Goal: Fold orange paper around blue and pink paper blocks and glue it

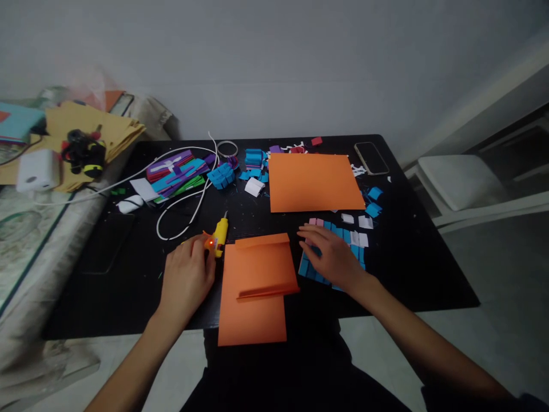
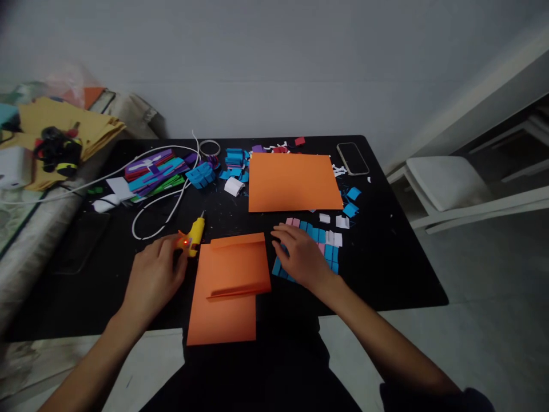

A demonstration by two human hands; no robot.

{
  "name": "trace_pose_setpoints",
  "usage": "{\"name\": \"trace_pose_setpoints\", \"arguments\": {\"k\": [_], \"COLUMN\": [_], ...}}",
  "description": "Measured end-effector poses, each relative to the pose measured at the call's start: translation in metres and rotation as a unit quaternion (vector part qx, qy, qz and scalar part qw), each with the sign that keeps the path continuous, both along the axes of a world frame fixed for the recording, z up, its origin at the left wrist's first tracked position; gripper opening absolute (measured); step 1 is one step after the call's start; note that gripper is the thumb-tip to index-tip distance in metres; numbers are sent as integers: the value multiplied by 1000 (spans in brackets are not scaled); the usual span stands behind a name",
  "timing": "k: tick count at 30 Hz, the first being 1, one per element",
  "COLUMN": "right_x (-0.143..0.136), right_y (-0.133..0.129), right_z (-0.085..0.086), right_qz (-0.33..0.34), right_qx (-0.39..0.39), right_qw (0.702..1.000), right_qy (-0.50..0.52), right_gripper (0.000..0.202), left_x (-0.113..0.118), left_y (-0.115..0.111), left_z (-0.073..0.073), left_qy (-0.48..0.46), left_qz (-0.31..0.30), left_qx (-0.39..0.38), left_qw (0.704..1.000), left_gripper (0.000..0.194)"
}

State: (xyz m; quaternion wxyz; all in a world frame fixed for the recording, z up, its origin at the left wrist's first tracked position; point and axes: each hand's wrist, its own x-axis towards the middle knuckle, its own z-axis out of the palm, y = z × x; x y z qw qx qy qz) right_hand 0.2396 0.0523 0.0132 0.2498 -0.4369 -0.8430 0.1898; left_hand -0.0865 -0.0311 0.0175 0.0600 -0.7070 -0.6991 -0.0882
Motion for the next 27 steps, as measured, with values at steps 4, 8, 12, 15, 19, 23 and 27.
{"name": "trace_pose_setpoints", "arguments": {"k": [4, 8, 12, 15, 19, 23, 27], "right_x": [23, 51, 62, 56, 43, 38, 39], "right_y": [3, 12, 18, 20, 26, 39, 54], "right_z": [10, 21, 24, 20, 17, 15, 15], "right_qz": [-47, -118, -101, -79, -68, -63, -50], "right_qx": [-38, -84, -167, -187, -190, -208, -232], "right_qw": [998, 986, 972, 963, 959, 957, 956], "right_qy": [-22, -84, -134, -175, -202, -192, -172], "right_gripper": [31, 45, 77, 84, 91, 97, 80], "left_x": [-9, -21, -24, -5, 33, 53, 56], "left_y": [6, 15, 22, 11, -20, -37, -35], "left_z": [-11, -22, -16, -1, 11, 1, -13], "left_qy": [-3, -17, -47, -102, -218, -244, -247], "left_qz": [9, 10, 22, -26, -244, -286, -266], "left_qx": [-15, -5, 44, 89, -14, -70, -85], "left_qw": [1000, 1000, 998, 990, 945, 924, 928], "left_gripper": [36, 41, 39, 26, 12, 20, 16]}}
